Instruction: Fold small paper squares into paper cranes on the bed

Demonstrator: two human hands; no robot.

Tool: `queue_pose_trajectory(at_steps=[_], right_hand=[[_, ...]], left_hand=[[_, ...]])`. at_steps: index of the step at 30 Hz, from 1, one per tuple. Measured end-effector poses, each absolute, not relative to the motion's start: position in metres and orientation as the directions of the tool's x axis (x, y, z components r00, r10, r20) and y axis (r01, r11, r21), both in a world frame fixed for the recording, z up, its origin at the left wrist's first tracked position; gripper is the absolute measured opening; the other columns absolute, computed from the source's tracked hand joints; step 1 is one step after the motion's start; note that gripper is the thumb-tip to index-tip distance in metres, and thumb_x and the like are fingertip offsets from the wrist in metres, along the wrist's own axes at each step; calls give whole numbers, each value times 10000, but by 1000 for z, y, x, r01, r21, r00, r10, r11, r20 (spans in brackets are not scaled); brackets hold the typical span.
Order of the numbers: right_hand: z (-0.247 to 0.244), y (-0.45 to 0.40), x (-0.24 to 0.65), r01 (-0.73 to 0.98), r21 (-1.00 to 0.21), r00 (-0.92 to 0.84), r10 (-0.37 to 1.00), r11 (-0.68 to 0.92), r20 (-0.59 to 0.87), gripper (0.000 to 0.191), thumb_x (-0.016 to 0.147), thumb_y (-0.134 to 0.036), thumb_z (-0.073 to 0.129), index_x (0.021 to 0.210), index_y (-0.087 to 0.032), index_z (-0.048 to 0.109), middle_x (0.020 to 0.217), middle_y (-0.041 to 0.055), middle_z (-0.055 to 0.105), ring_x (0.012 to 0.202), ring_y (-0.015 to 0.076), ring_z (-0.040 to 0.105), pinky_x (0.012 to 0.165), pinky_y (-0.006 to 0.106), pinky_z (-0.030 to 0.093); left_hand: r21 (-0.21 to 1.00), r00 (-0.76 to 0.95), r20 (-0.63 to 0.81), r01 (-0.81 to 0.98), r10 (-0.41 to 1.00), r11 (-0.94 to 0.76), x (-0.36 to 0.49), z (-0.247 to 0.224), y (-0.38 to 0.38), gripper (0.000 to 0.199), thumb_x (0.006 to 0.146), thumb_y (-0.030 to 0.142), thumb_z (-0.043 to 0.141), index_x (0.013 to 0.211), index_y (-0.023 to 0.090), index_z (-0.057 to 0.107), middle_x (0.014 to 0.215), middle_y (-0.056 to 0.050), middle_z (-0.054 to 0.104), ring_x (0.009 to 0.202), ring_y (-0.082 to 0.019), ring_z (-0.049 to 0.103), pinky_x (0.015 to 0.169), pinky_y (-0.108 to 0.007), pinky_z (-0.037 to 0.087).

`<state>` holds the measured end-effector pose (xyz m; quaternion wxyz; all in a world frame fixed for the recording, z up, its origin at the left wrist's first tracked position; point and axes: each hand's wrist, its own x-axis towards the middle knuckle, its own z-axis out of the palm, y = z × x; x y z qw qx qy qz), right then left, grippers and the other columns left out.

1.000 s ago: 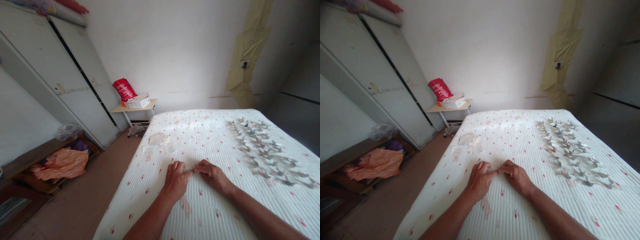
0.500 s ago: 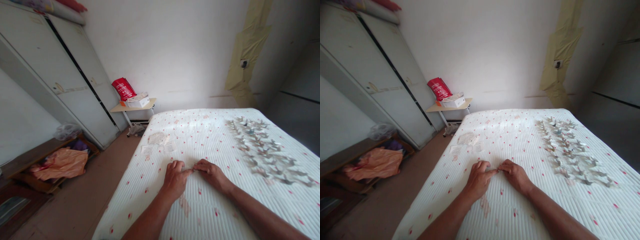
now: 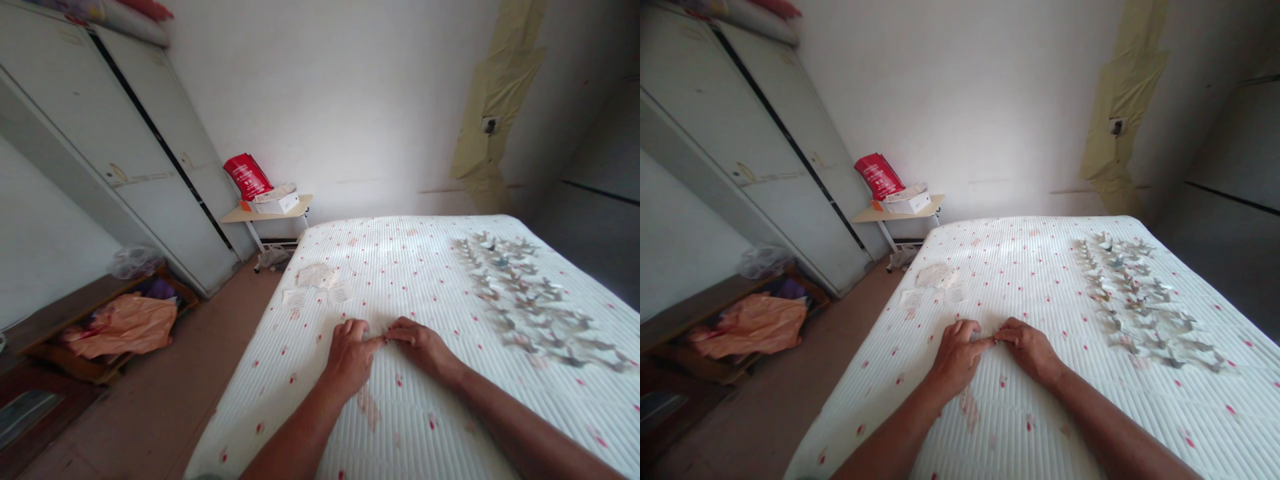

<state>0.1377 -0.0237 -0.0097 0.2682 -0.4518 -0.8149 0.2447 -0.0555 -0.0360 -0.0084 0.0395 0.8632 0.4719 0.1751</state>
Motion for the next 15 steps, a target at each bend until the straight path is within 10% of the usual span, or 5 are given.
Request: queue_pose_trajectory(at_steps=[15], right_hand=[[-3, -23, 133, 688, -590, -435, 891, 423, 132, 389, 784, -77, 407, 957, -279, 691, 927, 33, 622, 813, 151, 599, 691, 241, 451]], left_hand=[[242, 499, 267, 793, 825, -558, -57, -9, -35, 434, 784, 116, 495, 1099, 402, 578, 999, -32, 496, 978, -198, 412, 825, -361, 344]])
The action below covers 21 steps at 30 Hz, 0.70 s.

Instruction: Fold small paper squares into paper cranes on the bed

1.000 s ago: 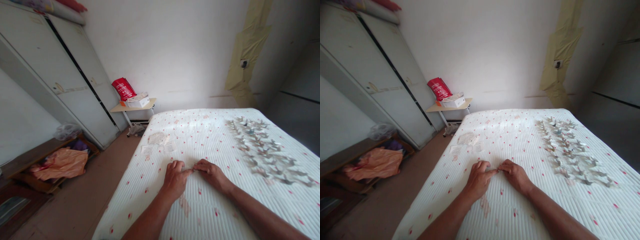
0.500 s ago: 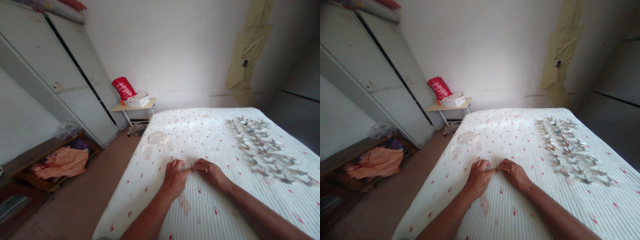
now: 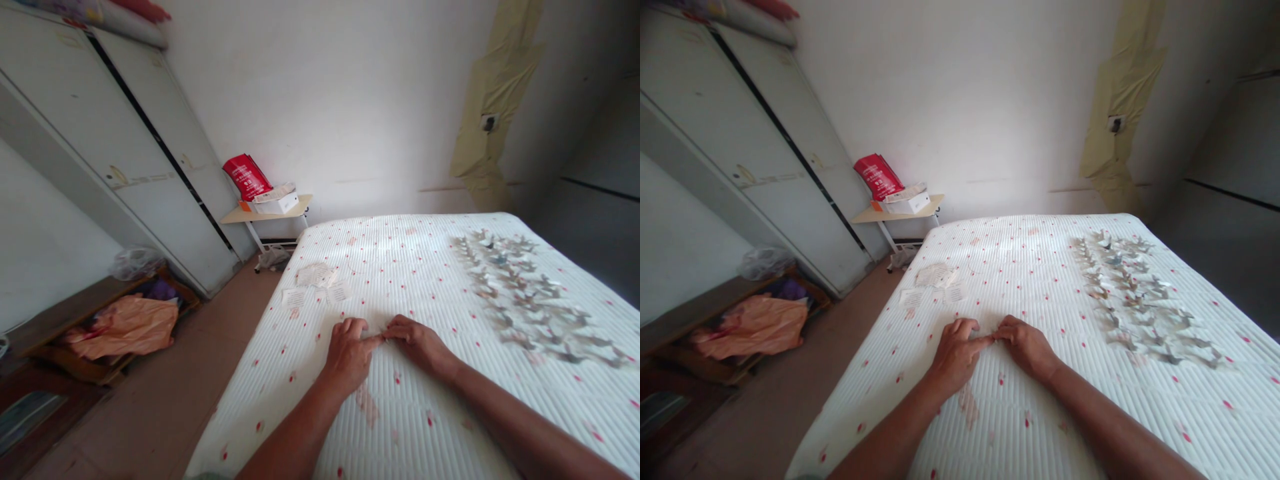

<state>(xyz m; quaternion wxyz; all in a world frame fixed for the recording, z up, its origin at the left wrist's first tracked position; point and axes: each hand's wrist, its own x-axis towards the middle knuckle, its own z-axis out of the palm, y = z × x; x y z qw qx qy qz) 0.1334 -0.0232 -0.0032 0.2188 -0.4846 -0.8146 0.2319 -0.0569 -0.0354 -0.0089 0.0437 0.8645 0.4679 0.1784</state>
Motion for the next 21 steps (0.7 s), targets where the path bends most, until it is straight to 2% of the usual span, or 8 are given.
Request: queue_pose_trajectory(at_steps=[4, 7, 10, 12, 16, 21], right_hand=[[-7, -20, 134, 680, -601, -438, 890, 420, 127, 375, 785, -82, 411, 927, -280, 697, 904, 29, 630, 801, 152, 602, 684, 243, 452], [-14, -17, 138, 599, -664, -446, 875, 447, 186, 317, 810, -134, 423, 903, -266, 696, 889, 30, 637, 798, 151, 604, 692, 249, 461], [-19, -16, 143, 490, -756, -361, 891, 434, 277, 262, 818, -176, 431, 884, -211, 682, 864, 42, 644, 806, 148, 602, 731, 256, 470], [-19, -16, 145, 471, -777, -295, 905, 418, 308, 238, 807, -171, 438, 847, -188, 671, 825, 44, 640, 787, 147, 599, 730, 257, 471], [-17, -19, 145, 510, -728, -357, 883, 458, 305, 236, 793, -127, 449, 788, -183, 678, 813, 49, 622, 778, 143, 588, 712, 246, 458], [-16, -24, 142, 599, -657, -386, 884, 458, 264, 300, 817, -107, 432, 890, -230, 695, 862, 44, 599, 757, 127, 579, 683, 224, 444]], left_hand=[[260, 483, 277, 795, 831, -548, -57, -12, -34, 425, 775, 113, 504, 1082, 394, 593, 999, -32, 501, 979, -198, 414, 835, -367, 340], [298, 467, 292, 785, 835, -543, -58, -14, -33, 436, 767, 103, 508, 1077, 397, 595, 996, -26, 503, 968, -191, 423, 835, -365, 339], [326, 453, 305, 777, 838, -539, -59, -16, -32, 465, 754, 83, 510, 1083, 401, 590, 988, -20, 503, 960, -184, 431, 835, -360, 338], [330, 452, 308, 775, 837, -539, -59, -16, -32, 458, 752, 82, 509, 1078, 392, 596, 979, -21, 504, 958, -183, 432, 833, -358, 339], [333, 457, 310, 769, 834, -545, -59, -15, -32, 427, 767, 99, 499, 1074, 377, 603, 983, -27, 504, 967, -185, 429, 836, -358, 341], [327, 456, 297, 777, 839, -538, -58, -11, -33, 423, 770, 108, 499, 1085, 375, 594, 990, -23, 503, 966, -184, 429, 839, -358, 338]])
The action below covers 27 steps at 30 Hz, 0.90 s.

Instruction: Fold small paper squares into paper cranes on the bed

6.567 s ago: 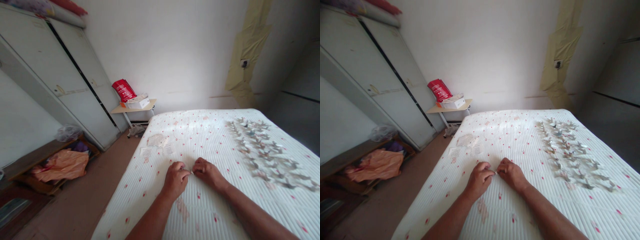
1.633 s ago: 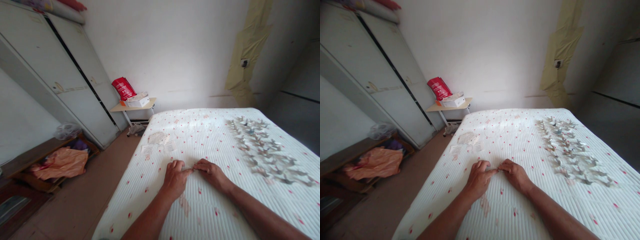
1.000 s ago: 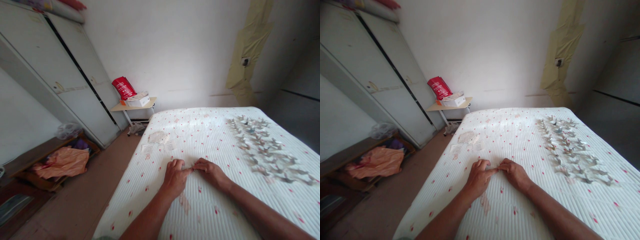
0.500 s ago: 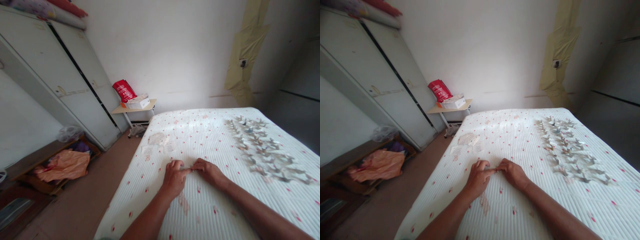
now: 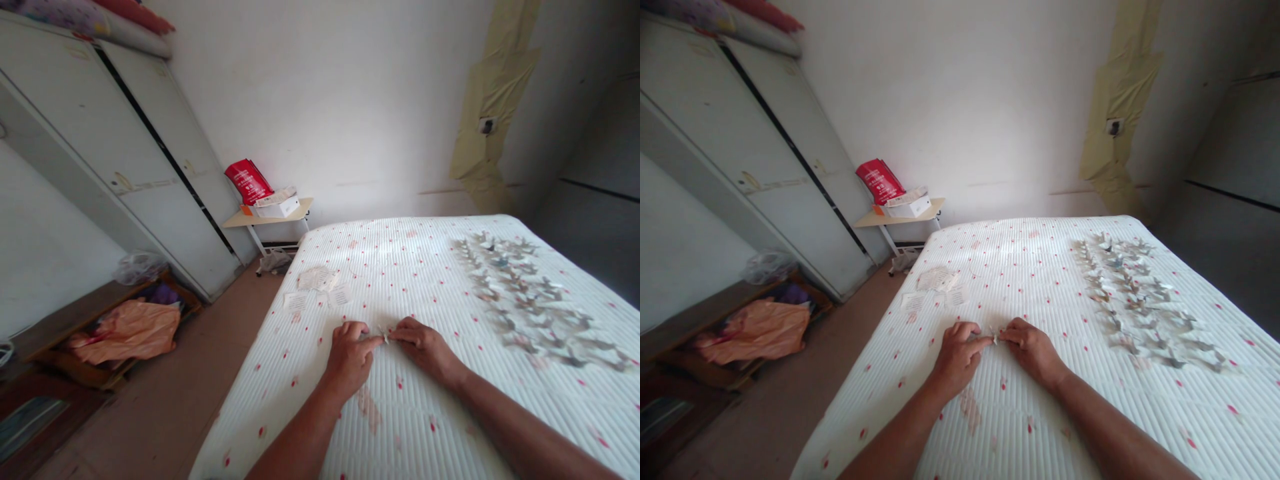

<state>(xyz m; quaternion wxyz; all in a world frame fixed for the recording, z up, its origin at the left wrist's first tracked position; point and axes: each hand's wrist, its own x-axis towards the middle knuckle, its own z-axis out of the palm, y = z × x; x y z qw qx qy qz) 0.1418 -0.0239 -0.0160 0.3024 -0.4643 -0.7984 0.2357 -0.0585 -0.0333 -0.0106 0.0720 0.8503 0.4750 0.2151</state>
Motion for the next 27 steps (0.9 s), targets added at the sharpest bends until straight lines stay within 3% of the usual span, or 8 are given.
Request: queue_pose_trajectory(at_steps=[6, 15, 27], right_hand=[[-16, -25, 137, 698, -560, -387, 893, 447, 230, 326, 810, -94, 438, 902, -271, 695, 839, 25, 580, 736, 121, 568, 640, 204, 426], [-15, -22, 139, 657, -621, -372, 900, 427, 226, 346, 798, -94, 433, 978, -259, 678, 865, 29, 586, 738, 120, 580, 680, 220, 444], [-7, -26, 131, 744, -479, -399, 885, 466, 241, 288, 817, -102, 423, 861, -233, 675, 823, 29, 583, 749, 136, 575, 606, 208, 409]], left_hand=[[320, 453, 282, 787, 846, -528, -57, -11, -33, 416, 763, 115, 518, 1078, 376, 591, 990, -18, 501, 971, -184, 424, 841, -357, 331], [346, 443, 281, 780, 851, -521, -58, -12, -31, 446, 763, 121, 509, 1143, 353, 537, 1000, -6, 504, 982, -173, 424, 860, -346, 321], [258, 462, 249, 815, 851, -518, -52, -9, -33, 419, 774, 109, 462, 1120, 328, 548, 987, -30, 486, 969, -195, 403, 830, -351, 323]])
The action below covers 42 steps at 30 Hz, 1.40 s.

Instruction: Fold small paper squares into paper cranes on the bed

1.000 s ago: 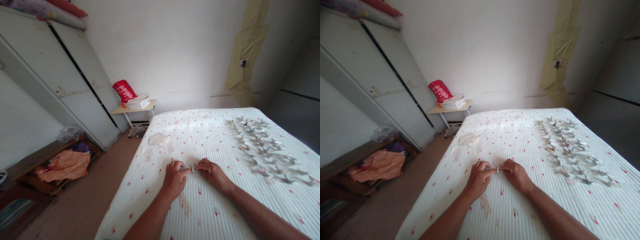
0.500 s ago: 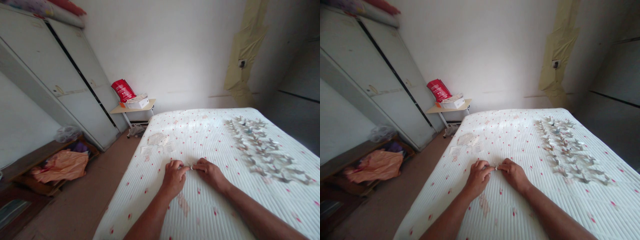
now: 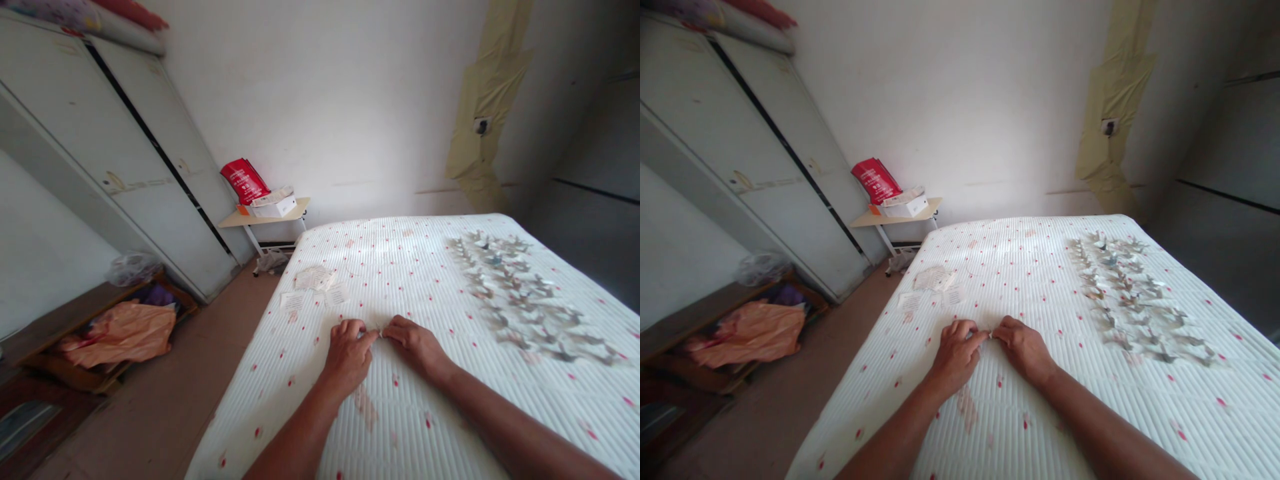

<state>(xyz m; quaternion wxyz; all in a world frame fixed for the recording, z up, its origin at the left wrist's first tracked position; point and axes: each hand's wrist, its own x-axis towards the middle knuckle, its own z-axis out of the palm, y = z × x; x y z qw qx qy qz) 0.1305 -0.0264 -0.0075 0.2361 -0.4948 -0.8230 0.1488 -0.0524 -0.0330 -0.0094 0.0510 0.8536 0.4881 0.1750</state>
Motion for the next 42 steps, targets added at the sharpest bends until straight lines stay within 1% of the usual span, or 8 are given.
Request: queue_pose_trajectory(at_steps=[5, 16, 21, 25, 30, 35, 38, 42], right_hand=[[-5, -26, 128, 749, -481, -393, 890, 456, 232, 286, 811, -98, 419, 839, -226, 674, 809, 27, 590, 735, 133, 579, 593, 203, 405], [-17, -18, 136, 668, -615, -336, 907, 419, 252, 260, 825, -138, 401, 824, -200, 654, 810, 30, 604, 732, 134, 583, 667, 241, 444], [-18, -17, 140, 569, -692, -292, 896, 444, 335, 247, 805, -132, 412, 833, -189, 650, 827, 44, 621, 796, 148, 586, 736, 267, 461], [-18, -20, 145, 494, -732, -303, 882, 468, 360, 244, 813, -134, 423, 856, -192, 657, 842, 45, 609, 804, 140, 585, 732, 253, 466], [-11, -31, 146, 625, -561, -457, 837, 542, 300, 243, 845, -177, 450, 853, -232, 686, 898, 47, 582, 800, 141, 569, 692, 238, 451], [-7, -31, 142, 751, -371, -459, 836, 546, 301, 257, 837, -136, 453, 846, -223, 696, 864, 71, 580, 814, 174, 557, 681, 263, 453], [-10, -26, 144, 764, -367, -428, 843, 530, 327, 258, 835, -136, 447, 855, -216, 692, 874, 78, 586, 821, 179, 562, 701, 279, 464], [-15, -23, 151, 701, -494, -356, 853, 514, 383, 253, 809, -132, 449, 948, -198, 650, 949, 74, 585, 845, 163, 576, 748, 277, 479]], left_hand=[[283, 447, 242, 816, 861, -504, -52, -8, -32, 433, 763, 104, 458, 1119, 333, 549, 987, -27, 488, 966, -195, 403, 830, -351, 318], [364, 364, 285, 814, 887, -452, -51, -12, -30, 388, 736, 87, 459, 1052, 276, 581, 964, -24, 517, 978, -183, 434, 854, -349, 335], [432, 342, 308, 781, 888, -450, -56, -14, -30, 358, 730, 77, 446, 1004, 238, 610, 970, -33, 542, 969, -182, 447, 845, -343, 357], [418, 374, 334, 764, 865, -492, -58, -14, -31, 377, 717, 67, 465, 1007, 252, 622, 954, -30, 545, 958, -179, 451, 837, -339, 360], [379, 419, 320, 766, 850, -520, -57, -12, -35, 387, 727, 70, 464, 1032, 257, 610, 958, -34, 552, 950, -190, 446, 839, -355, 357], [332, 475, 294, 763, 829, -555, -53, -11, -38, 349, 747, 78, 455, 1021, 236, 603, 941, -35, 562, 931, -190, 450, 834, -355, 356], [328, 485, 301, 756, 821, -567, -52, -12, -39, 306, 748, 78, 461, 967, 224, 618, 916, -34, 566, 917, -184, 456, 830, -350, 358], [345, 457, 346, 750, 819, -565, -53, -14, -38, 331, 737, 64, 462, 978, 225, 622, 917, -37, 562, 898, -179, 463, 820, -348, 371]])
